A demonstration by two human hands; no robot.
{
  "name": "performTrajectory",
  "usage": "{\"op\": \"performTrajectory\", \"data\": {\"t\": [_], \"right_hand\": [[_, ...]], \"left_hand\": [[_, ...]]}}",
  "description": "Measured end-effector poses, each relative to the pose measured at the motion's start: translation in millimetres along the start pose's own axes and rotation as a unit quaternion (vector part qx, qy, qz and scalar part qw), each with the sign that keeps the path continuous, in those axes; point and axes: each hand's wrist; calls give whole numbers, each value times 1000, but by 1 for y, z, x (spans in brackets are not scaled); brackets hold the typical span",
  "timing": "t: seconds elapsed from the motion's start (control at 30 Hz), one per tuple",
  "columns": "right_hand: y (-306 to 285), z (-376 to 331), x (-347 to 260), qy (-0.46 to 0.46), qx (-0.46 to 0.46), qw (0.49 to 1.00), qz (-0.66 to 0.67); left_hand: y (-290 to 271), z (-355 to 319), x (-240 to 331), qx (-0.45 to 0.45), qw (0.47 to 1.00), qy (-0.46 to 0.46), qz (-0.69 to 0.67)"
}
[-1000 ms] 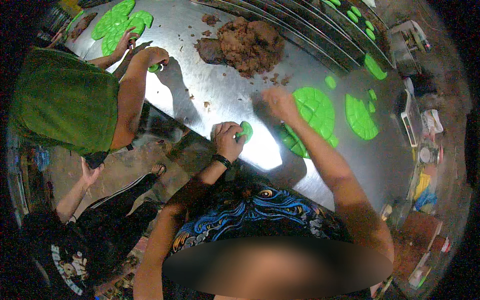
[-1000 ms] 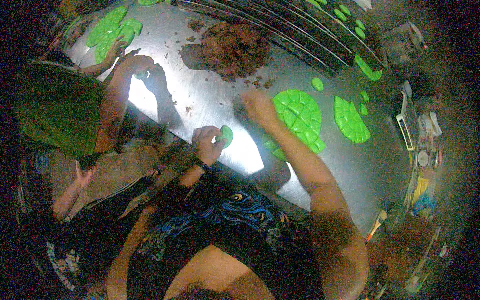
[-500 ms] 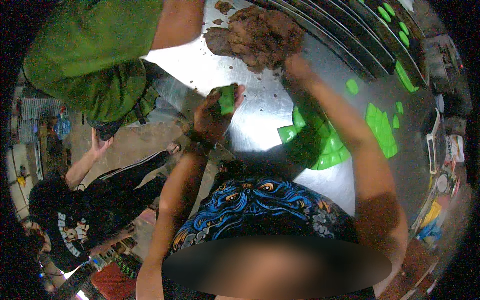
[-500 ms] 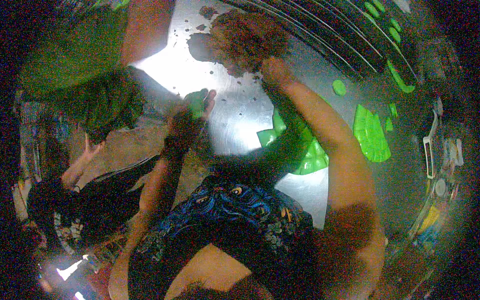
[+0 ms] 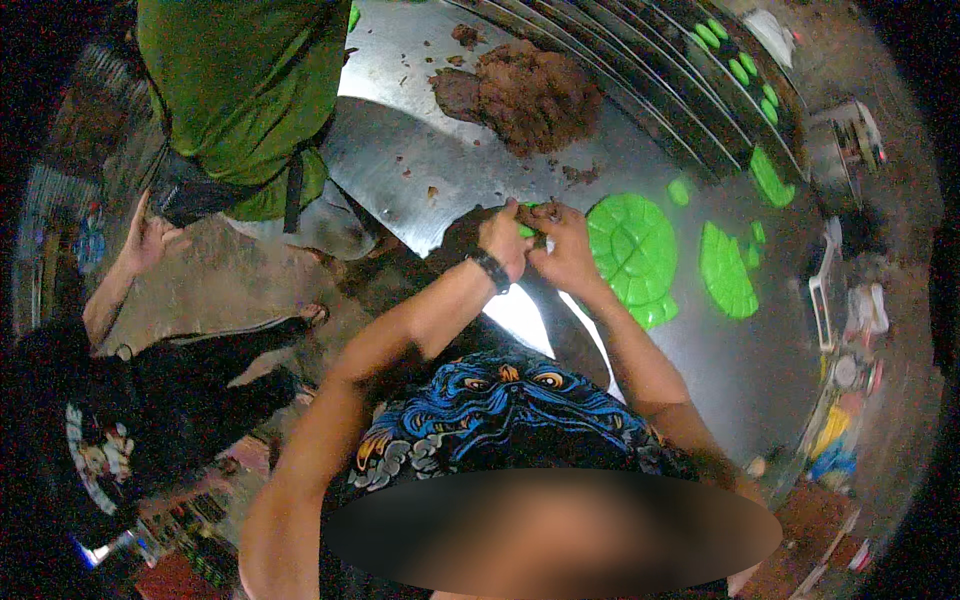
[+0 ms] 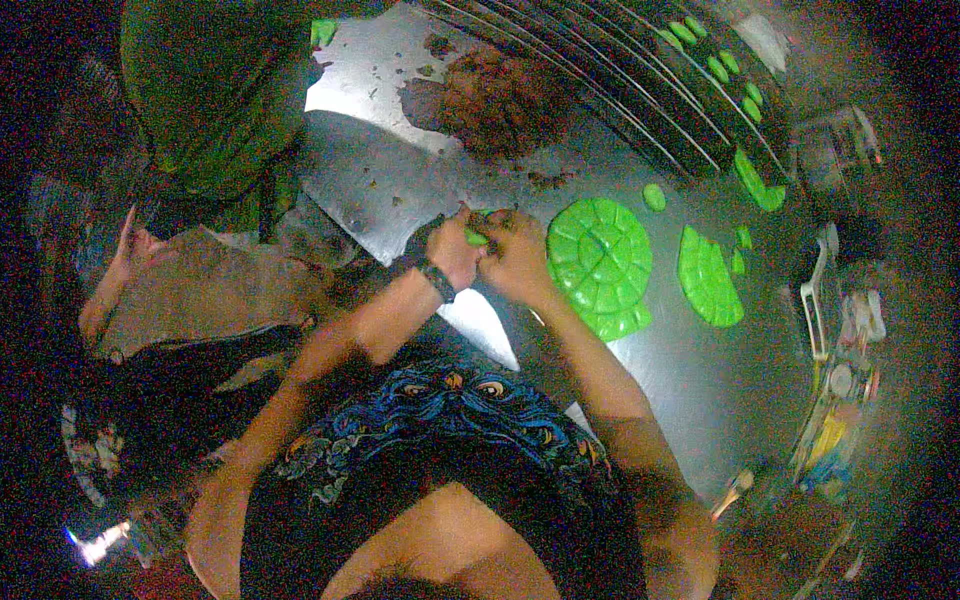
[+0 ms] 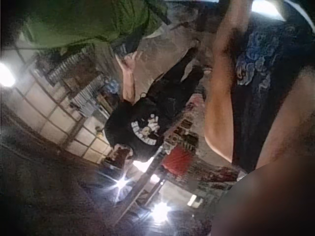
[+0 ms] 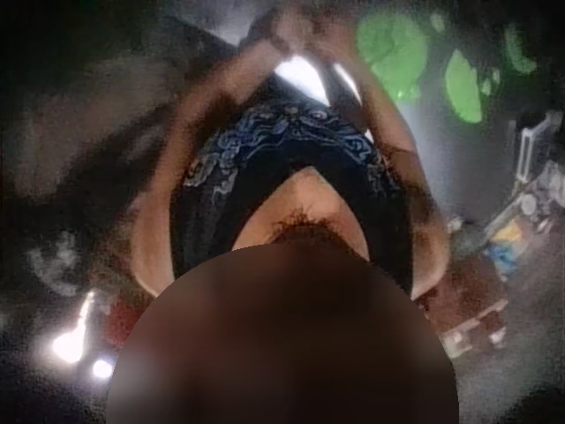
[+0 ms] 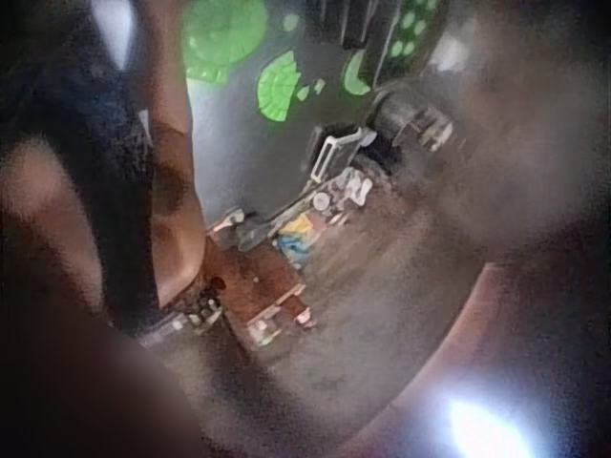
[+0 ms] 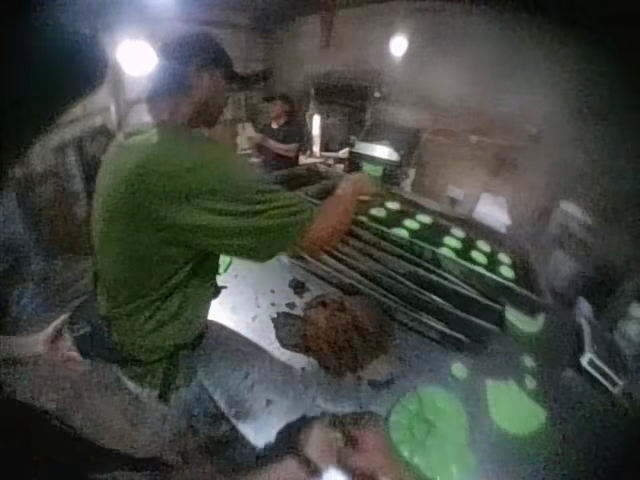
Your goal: The person repeatedly scoops a brown paste onto small green dough discs, folds them into sealed packets, and places them on a metal rack. A coworker performs the same task at the same table.
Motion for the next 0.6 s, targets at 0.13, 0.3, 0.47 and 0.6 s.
{"op": "performTrajectory", "data": {"t": [0.13,0.3,0.47,0.6], "right_hand": [[-9,2,-1,269,-25,892,363],[24,0,-43,318,-57,815,482],[45,-7,-88,57,-96,993,-42],[1,-5,-70,-8,-28,992,124]], "left_hand": [[-29,-28,10,-76,915,-49,-393],[-63,-36,-4,-16,984,24,-176],[-71,-41,-14,31,990,-35,-133],[-66,-42,2,-130,950,-92,-269]]}}
Point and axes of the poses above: each hand's wrist, its own z-axis towards the middle knuckle, its own y-axis out of the palm, x = y × z, and after that the axes turned 4 degrees about y, right-handed
